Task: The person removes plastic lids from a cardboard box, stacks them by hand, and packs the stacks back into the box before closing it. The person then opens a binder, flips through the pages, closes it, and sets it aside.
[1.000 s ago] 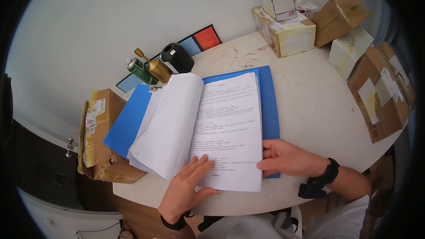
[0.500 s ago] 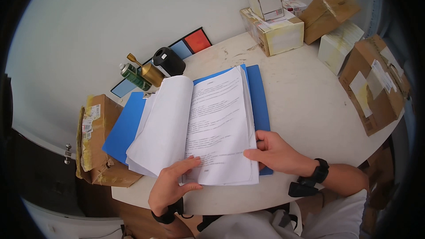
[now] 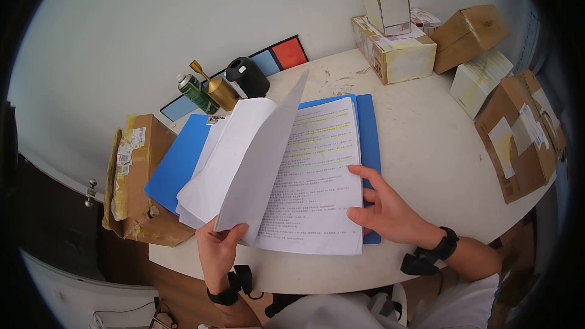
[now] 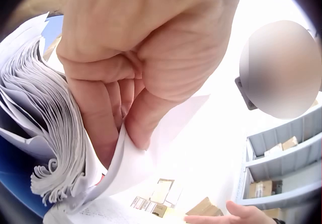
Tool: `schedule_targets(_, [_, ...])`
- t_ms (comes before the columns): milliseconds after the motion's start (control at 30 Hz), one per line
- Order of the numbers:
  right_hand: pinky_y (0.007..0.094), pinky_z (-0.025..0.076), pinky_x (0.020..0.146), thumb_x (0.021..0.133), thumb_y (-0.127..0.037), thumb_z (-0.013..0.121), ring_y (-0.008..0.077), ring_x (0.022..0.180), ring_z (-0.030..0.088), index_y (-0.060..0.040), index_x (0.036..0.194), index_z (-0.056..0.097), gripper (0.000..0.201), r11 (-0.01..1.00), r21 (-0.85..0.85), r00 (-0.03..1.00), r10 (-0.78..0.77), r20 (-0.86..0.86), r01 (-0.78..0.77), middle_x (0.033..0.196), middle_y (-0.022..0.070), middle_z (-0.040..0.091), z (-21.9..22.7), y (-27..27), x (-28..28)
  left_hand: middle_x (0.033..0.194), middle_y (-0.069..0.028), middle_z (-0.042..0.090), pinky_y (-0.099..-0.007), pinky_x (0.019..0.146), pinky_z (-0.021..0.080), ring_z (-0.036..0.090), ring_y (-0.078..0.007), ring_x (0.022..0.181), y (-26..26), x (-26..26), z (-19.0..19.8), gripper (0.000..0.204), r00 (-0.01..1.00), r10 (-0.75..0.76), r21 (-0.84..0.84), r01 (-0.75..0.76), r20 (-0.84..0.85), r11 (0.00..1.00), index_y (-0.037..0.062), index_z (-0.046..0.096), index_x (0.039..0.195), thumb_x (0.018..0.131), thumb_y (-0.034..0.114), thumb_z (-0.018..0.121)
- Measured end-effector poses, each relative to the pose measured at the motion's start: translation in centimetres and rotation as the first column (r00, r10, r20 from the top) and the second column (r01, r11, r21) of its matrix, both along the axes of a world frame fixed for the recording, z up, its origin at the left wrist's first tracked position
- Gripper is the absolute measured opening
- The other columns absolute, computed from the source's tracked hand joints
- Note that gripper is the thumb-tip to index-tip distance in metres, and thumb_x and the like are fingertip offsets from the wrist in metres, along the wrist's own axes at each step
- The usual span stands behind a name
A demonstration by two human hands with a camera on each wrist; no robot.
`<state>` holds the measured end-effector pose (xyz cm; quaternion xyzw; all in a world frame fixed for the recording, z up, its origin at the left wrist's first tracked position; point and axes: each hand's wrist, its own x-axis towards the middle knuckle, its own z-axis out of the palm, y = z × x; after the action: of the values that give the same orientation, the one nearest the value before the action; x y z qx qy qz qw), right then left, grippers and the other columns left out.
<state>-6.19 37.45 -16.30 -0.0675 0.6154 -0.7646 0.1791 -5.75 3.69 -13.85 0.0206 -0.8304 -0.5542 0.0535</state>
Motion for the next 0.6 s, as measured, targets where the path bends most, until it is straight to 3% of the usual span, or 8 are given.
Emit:
schedule_targets(67, [0.0331,0.061,0.088,0.108,-0.017,0.058,0.019,0.108,0.069,0.0002,0.151,0.041,0.05,0.998,-0.011,0.995,0.058,-0.081,-0.059,0.131,0.016,0.064,-0.5,0.7,-0.3,0.076,0.0005,0.071,-0.0243,0.058,0.045,0.057,-0.0059,0.064,-0.1,-0.1,0.0,0.014,0.999,0.036,0.062,-0.036,-0.001,0.997,-0.0082,0.074,0.1,0.089,0.0,0.079])
schedule_targets(133, [0.0326,0.06,0.091,0.108,-0.022,0.059,0.0172,0.109,0.067,0.001,0.142,0.053,0.041,0.973,0.057,0.969,0.214,0.122,-0.222,0.128,0.0133,0.066,-0.3,1.6,-0.8,0.076,-0.0016,0.072,-0.0241,0.059,0.047,0.06,-0.0049,0.067,0.3,-0.1,0.2,0.016,0.994,0.073,0.009,-0.072,-0.083,0.997,-0.0088,0.073,0.093,0.089,0.004,0.082])
schedule_targets(200, [0.0324,0.06,0.091,0.109,-0.025,0.058,0.0166,0.109,0.067,0.0008,0.138,0.057,0.039,0.977,0.016,0.965,0.21,0.157,-0.215,0.127,0.012,0.066,-0.2,1.7,-1.0,0.071,-0.0022,0.07,-0.0255,0.056,0.048,0.059,-0.0059,0.063,0.2,-0.3,0.1,0.023,0.99,0.076,-0.017,-0.078,-0.119,0.997,-0.0081,0.072,0.086,0.088,0.01,0.086])
schedule_targets(267, [0.0323,0.059,0.092,0.11,-0.028,0.057,0.0159,0.108,0.067,0.0007,0.134,0.061,0.038,0.978,-0.024,0.959,0.21,0.191,-0.209,0.126,0.0106,0.067,-0.2,1.8,-1.1,0.064,-0.0023,0.066,-0.0274,0.053,0.047,0.058,-0.008,0.058,0.1,-0.3,0.4,0.032,0.972,0.232,-0.001,-0.233,-0.043,0.973,-0.0075,0.069,0.08,0.094,0.019,0.081])
schedule_targets(367, [0.0326,0.059,0.092,0.111,-0.033,0.053,0.0158,0.108,0.067,0.0002,0.136,0.06,0.042,0.978,-0.002,0.952,0.204,0.227,-0.209,0.126,0.0094,0.067,-0.6,1.9,-1.3,0.057,-0.0018,0.06,-0.0281,0.049,0.045,0.054,-0.0084,0.052,-0.8,-0.3,-0.3,0.042,0.975,0.21,0.092,-0.203,-0.078,0.975,-0.0061,0.066,0.075,0.102,0.025,0.073])
schedule_targets(400, [0.0347,0.06,0.095,0.112,-0.032,0.05,0.0191,0.111,0.069,0.0007,0.136,0.059,0.041,0.977,0.0,0.952,0.207,0.226,-0.213,0.127,0.0128,0.068,-0.7,1.9,-1.3,0.057,-0.0018,0.06,-0.0281,0.049,0.045,0.054,-0.0084,0.052,-1.0,-0.2,-0.8,0.042,0.974,0.211,0.09,-0.204,-0.077,0.975,-0.0061,0.066,0.075,0.102,0.025,0.073])
schedule_targets(467, [0.0368,0.06,0.098,0.114,-0.03,0.047,0.0225,0.115,0.07,0.0011,0.136,0.058,0.04,0.976,0.004,0.95,0.213,0.227,-0.22,0.128,0.0161,0.069,-0.8,1.9,-1.3,0.063,-0.0026,0.062,-0.0267,0.051,0.045,0.054,-0.0077,0.055,-1.3,-0.1,-1.7,0.041,0.911,0.29,0.081,-0.279,-0.293,0.957,-0.0051,0.065,0.078,0.106,0.025,0.065])
schedule_targets(600, [0.038,0.06,0.098,0.114,-0.034,0.045,0.0241,0.116,0.071,0.0023,0.136,0.057,0.045,0.973,0.002,0.949,0.223,0.223,-0.229,0.128,0.0176,0.069,-0.7,2.0,-1.4,0.072,-0.0031,0.065,-0.0254,0.054,0.045,0.053,-0.0076,0.058,-1.2,-0.4,-1.2,0.034,0.871,0.326,0.215,-0.261,-0.368,0.941,-0.0058,0.068,0.088,0.106,0.022,0.064])
